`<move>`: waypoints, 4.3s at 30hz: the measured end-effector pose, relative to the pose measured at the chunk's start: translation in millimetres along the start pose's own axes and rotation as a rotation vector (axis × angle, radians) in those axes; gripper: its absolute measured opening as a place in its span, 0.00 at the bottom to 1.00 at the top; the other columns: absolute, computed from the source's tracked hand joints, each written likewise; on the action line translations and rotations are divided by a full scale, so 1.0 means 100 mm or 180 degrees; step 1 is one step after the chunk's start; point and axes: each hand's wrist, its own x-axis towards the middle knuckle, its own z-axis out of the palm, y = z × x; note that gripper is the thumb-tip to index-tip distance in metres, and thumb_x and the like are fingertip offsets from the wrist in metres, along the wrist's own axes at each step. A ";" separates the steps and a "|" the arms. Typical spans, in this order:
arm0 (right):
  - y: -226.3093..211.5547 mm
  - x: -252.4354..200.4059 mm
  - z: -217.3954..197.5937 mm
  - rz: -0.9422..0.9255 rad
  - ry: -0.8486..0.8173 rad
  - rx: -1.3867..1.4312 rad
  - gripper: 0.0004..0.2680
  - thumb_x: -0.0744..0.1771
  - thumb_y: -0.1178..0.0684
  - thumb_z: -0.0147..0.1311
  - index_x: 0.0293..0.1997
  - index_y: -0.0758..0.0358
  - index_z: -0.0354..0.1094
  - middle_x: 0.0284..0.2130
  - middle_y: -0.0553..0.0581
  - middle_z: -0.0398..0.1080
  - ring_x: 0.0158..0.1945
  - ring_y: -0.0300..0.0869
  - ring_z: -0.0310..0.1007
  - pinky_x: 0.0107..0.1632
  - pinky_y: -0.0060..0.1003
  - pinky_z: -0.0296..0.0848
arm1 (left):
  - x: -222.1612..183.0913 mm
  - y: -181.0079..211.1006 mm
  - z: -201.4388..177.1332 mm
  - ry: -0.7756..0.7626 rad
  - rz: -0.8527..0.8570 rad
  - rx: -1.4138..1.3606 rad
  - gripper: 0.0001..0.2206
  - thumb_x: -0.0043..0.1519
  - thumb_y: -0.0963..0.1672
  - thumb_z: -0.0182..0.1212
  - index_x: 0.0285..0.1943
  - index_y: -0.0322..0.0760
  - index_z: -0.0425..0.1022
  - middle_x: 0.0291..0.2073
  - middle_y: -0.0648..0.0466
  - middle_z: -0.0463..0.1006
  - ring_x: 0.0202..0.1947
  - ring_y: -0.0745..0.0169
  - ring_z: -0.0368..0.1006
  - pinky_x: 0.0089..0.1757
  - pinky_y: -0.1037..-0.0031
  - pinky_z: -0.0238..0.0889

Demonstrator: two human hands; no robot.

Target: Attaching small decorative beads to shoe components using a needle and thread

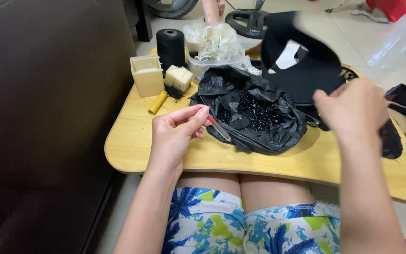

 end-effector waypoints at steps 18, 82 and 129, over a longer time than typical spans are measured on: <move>-0.02 0.66 0.72 0.3011 -0.1001 0.6282 0.06 0.67 0.69 0.48 0.46 0.79 0.61 0.40 0.66 0.72 0.25 0.33 0.72 0.28 0.16 0.78 | -0.02 -0.03 0.09 -0.0040 -0.0059 -0.0052 0.09 0.58 0.37 0.67 0.45 0.21 0.85 0.27 0.44 0.83 0.20 0.68 0.67 0.26 0.82 0.65; -1.36 2.34 1.34 -0.1364 -0.1178 -0.0519 0.15 0.60 0.44 0.56 0.35 0.65 0.82 0.31 0.77 0.78 0.44 0.70 0.79 0.43 0.62 0.76 | 1.23 0.10 0.02 0.0332 -0.0073 -0.0110 0.15 0.57 0.41 0.72 0.50 0.23 0.82 0.28 0.40 0.84 0.23 0.71 0.73 0.29 0.81 0.77; -0.26 1.16 0.12 0.0602 -0.1349 0.3035 0.03 0.67 0.64 0.57 0.36 0.77 0.73 0.23 0.61 0.72 0.24 0.41 0.73 0.29 0.29 0.76 | 0.73 0.26 0.03 0.0310 -0.0189 -0.0058 0.12 0.59 0.39 0.67 0.49 0.22 0.84 0.29 0.46 0.83 0.23 0.70 0.68 0.29 0.83 0.65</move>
